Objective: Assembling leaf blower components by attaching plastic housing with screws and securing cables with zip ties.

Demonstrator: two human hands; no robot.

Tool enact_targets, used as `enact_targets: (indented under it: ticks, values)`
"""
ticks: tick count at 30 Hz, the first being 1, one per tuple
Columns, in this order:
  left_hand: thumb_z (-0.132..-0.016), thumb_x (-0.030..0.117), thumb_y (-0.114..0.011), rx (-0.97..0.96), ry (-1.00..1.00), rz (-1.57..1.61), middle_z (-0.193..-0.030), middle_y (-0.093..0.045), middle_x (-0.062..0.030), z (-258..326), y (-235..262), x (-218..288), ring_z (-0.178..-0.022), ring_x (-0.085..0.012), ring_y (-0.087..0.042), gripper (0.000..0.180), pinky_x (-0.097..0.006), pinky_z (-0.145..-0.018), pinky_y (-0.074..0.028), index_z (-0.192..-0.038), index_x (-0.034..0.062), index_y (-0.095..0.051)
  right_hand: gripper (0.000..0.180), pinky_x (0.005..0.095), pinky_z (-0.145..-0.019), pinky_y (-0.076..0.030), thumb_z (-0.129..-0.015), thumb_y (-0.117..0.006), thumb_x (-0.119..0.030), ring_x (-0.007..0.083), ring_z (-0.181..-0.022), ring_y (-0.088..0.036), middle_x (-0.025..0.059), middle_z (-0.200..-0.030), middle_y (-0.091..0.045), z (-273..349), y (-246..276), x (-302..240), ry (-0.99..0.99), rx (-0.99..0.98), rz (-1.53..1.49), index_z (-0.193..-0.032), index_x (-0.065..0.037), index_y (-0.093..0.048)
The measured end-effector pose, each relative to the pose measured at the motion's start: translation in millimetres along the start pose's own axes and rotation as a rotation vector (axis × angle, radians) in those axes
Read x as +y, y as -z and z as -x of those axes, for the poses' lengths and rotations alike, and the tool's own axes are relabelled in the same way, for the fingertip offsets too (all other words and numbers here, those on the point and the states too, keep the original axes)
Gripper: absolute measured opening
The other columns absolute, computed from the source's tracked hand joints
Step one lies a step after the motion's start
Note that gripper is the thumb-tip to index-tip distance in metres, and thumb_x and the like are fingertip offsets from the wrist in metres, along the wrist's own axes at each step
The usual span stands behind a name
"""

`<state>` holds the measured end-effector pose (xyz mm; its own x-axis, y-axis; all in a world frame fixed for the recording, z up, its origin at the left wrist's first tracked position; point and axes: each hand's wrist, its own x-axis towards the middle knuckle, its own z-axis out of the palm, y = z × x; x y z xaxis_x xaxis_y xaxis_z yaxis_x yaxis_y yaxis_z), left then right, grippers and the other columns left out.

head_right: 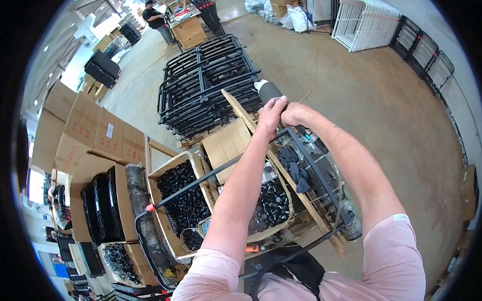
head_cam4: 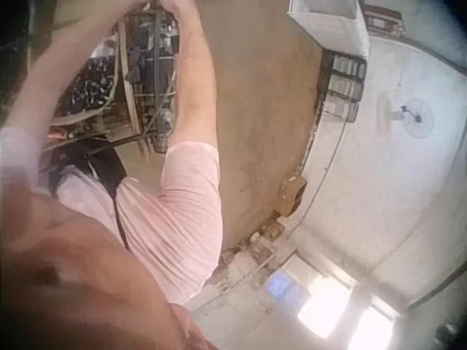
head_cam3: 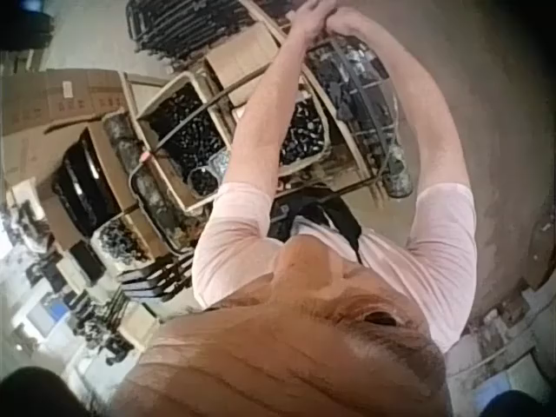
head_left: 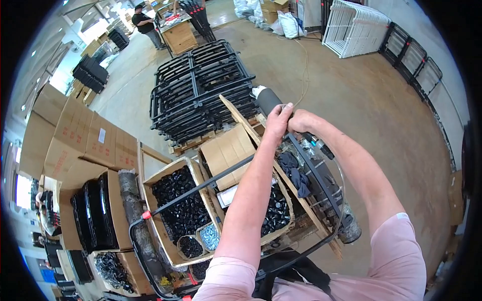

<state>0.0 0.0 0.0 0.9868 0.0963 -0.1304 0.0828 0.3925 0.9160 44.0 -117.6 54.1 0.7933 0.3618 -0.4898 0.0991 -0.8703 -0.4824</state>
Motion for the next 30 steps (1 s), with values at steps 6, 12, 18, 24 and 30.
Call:
enact_targets:
  ticks: [6,12,18,24,30]
  values:
    - [-0.102,0.044,-0.072,0.169,-0.139,-0.299,-0.111,-0.072,-0.01,9.8,-6.2,7.9,-0.1,-0.0199,-0.066,0.05,-0.035,-0.09,-0.054,-0.124,-0.0005,-0.066,0.019,0.0427,-0.064,-0.055,-0.071,-0.072,-0.014,0.0268,-0.068,-0.071,0.0151,-0.078,-0.074,4.8,5.7,-2.6,-0.013,0.017,-0.083,-0.08,0.002,-0.077]
    - [-0.107,0.052,-0.06,0.318,-0.11,-0.174,-0.111,-0.07,-0.01,110.4,55.4,18.3,-0.1,-0.0175,-0.064,0.056,-0.033,-0.09,-0.052,-0.128,0.0001,-0.064,0.018,0.0337,-0.046,-0.049,-0.08,-0.074,-0.015,0.0166,-0.055,-0.061,0.0089,-0.071,-0.064,79.1,14.4,-44.4,0.042,0.028,-0.548,-0.089,-0.001,-0.068]
    - [-0.109,0.06,-0.049,0.239,0.178,0.133,-0.094,-0.067,-0.0042,251.9,171.3,13.8,-0.076,-0.0133,-0.062,0.061,-0.029,-0.066,-0.053,-0.123,0.0038,-0.066,0.083,0.0296,-0.044,-0.045,-0.085,-0.077,-0.023,0.0127,-0.051,-0.061,0.0105,-0.081,-0.069,168.9,-94.4,-126.5,0.267,-0.021,-0.255,-0.156,0.006,-0.044]
    - [-0.107,0.063,-0.051,0.331,0.307,0.241,-0.103,-0.073,-0.0039,404.8,271.1,15.0,-0.085,-0.0135,-0.068,0.061,-0.032,-0.073,-0.055,-0.123,0.0076,-0.069,0.06,0.053,-0.084,-0.06,-0.076,-0.083,-0.029,0.0457,-0.093,-0.074,0.0284,-0.099,-0.074,235.0,-292.9,-186.1,0.695,-0.056,0.396,-0.12,0.001,-0.057]
    - [-0.099,0.053,-0.071,0.866,0.214,-0.202,-0.098,-0.073,-0.0081,539.3,387.9,-14.7,-0.087,-0.0167,-0.067,0.056,-0.036,-0.079,-0.053,-0.115,-0.0003,-0.073,0.086,0.0496,-0.076,-0.063,-0.077,-0.088,-0.027,0.0435,-0.088,-0.075,0.0249,-0.104,-0.072,266.1,-458.3,-262.5,1.007,-0.083,0.411,-0.144,0.002,-0.042]
